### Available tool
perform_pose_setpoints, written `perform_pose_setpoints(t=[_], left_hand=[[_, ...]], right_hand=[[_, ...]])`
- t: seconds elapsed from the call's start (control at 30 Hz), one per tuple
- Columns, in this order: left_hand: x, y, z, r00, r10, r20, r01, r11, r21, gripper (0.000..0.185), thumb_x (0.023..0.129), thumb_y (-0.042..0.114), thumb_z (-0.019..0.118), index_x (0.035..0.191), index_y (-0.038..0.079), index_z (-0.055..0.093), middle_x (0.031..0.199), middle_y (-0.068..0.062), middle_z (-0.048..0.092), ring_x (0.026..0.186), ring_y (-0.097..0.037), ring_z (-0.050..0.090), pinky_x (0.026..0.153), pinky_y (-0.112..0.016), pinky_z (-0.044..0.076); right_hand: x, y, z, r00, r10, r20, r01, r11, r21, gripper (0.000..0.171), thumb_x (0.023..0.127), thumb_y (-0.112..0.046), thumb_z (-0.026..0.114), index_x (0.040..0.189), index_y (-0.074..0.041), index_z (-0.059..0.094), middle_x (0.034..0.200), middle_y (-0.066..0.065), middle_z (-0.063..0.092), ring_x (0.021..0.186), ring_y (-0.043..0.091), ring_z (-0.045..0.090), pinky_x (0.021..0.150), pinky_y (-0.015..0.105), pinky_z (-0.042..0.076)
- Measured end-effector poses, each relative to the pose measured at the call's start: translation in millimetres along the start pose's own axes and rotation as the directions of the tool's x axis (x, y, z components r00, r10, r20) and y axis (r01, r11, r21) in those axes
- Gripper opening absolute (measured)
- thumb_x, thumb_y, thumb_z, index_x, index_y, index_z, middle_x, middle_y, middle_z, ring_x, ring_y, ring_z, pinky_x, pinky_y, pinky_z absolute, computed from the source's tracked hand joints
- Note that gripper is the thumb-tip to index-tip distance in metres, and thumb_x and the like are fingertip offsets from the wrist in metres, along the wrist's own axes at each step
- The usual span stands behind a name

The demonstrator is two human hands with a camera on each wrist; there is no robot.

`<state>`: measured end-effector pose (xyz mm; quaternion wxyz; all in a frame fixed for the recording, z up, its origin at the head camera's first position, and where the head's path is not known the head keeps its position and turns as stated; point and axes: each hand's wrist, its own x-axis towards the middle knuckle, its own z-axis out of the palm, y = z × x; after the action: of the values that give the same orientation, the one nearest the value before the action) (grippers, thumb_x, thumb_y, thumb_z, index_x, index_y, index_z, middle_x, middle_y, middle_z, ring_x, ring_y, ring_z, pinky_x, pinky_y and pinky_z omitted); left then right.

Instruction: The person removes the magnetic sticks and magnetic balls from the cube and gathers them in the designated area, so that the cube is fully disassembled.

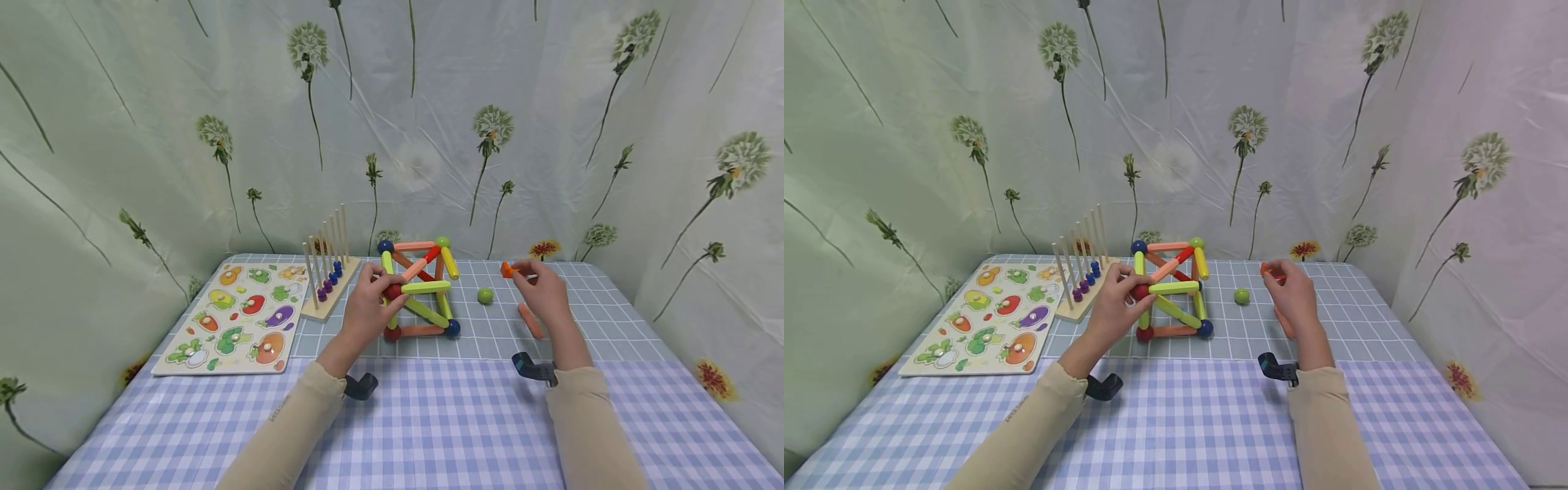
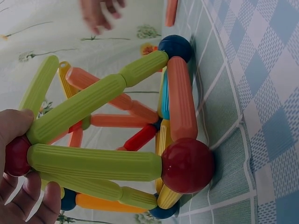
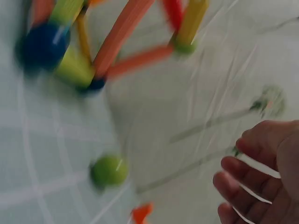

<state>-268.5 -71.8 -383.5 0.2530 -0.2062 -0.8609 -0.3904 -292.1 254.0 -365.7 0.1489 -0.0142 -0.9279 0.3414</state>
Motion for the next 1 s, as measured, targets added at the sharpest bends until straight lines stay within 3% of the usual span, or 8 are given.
perform_pose_setpoints(t=[0.07,0.2,0.4,0.53,0.7,1.0], left_hand=[[0.0,-0.8,-0.2,1.0,0.011,-0.005,-0.011,1.0,0.011,0.023,0.086,0.017,0.079,0.108,0.014,0.074,0.106,-0.006,0.044,0.082,-0.019,0.054,0.069,-0.03,0.056],[0.8,-2.6,-0.3,0.999,0.035,-0.017,-0.034,0.999,0.034,0.022,0.086,0.018,0.079,0.108,0.015,0.074,0.105,-0.005,0.044,0.08,-0.019,0.054,0.067,-0.023,0.052],[0.8,-1.8,-1.2,0.999,0.041,-0.013,-0.041,0.999,0.024,0.022,0.087,0.018,0.078,0.109,0.015,0.074,0.106,-0.006,0.044,0.08,-0.02,0.054,0.067,-0.023,0.051],[0.0,-1.7,-1.0,0.999,0.033,-0.009,-0.033,0.999,0.019,0.022,0.087,0.017,0.078,0.108,0.015,0.074,0.106,-0.006,0.044,0.081,-0.018,0.053,0.067,-0.023,0.051],[-0.3,-2.1,-0.7,0.999,0.038,-0.011,-0.038,0.999,0.01,0.022,0.086,0.017,0.079,0.108,0.015,0.074,0.105,-0.006,0.044,0.082,-0.016,0.052,0.067,-0.024,0.052],[0.0,-1.6,-1.1,0.999,0.032,-0.007,-0.032,0.999,0.009,0.024,0.087,0.018,0.079,0.109,0.013,0.074,0.107,-0.007,0.045,0.081,-0.019,0.053,0.067,-0.023,0.05]], right_hand=[[-3,-15,-1,0.999,-0.052,-0.005,0.052,0.994,0.093,0.034,0.103,-0.029,0.051,0.128,-0.008,0.059,0.123,0.018,0.064,0.104,0.035,0.062,0.085,0.041,0.052],[-10,-45,1,0.983,-0.182,0.029,0.175,0.97,0.169,0.03,0.103,-0.028,0.055,0.124,-0.009,0.061,0.112,0.015,0.068,0.086,0.027,0.065,0.072,0.026,0.052],[-24,-77,11,0.918,-0.348,0.192,0.325,0.935,0.143,0.031,0.099,-0.022,0.063,0.128,-0.013,0.059,0.102,0.014,0.071,0.072,0.019,0.066,0.066,0.029,0.055],[-29,-84,20,0.893,-0.361,0.271,0.351,0.932,0.084,0.037,0.098,-0.025,0.065,0.133,-0.017,0.059,0.105,0.012,0.073,0.076,0.019,0.067,0.067,0.03,0.056],[-31,-85,28,0.881,-0.353,0.314,0.354,0.934,0.058,0.034,0.097,-0.027,0.066,0.13,-0.016,0.063,0.109,0.01,0.072,0.082,0.02,0.067,0.069,0.031,0.058],[-32,-89,29,0.872,-0.404,0.275,0.394,0.914,0.094,0.026,0.094,-0.018,0.07,0.117,-0.008,0.065,0.103,0.01,0.072,0.077,0.018,0.064,0.065,0.026,0.054]])
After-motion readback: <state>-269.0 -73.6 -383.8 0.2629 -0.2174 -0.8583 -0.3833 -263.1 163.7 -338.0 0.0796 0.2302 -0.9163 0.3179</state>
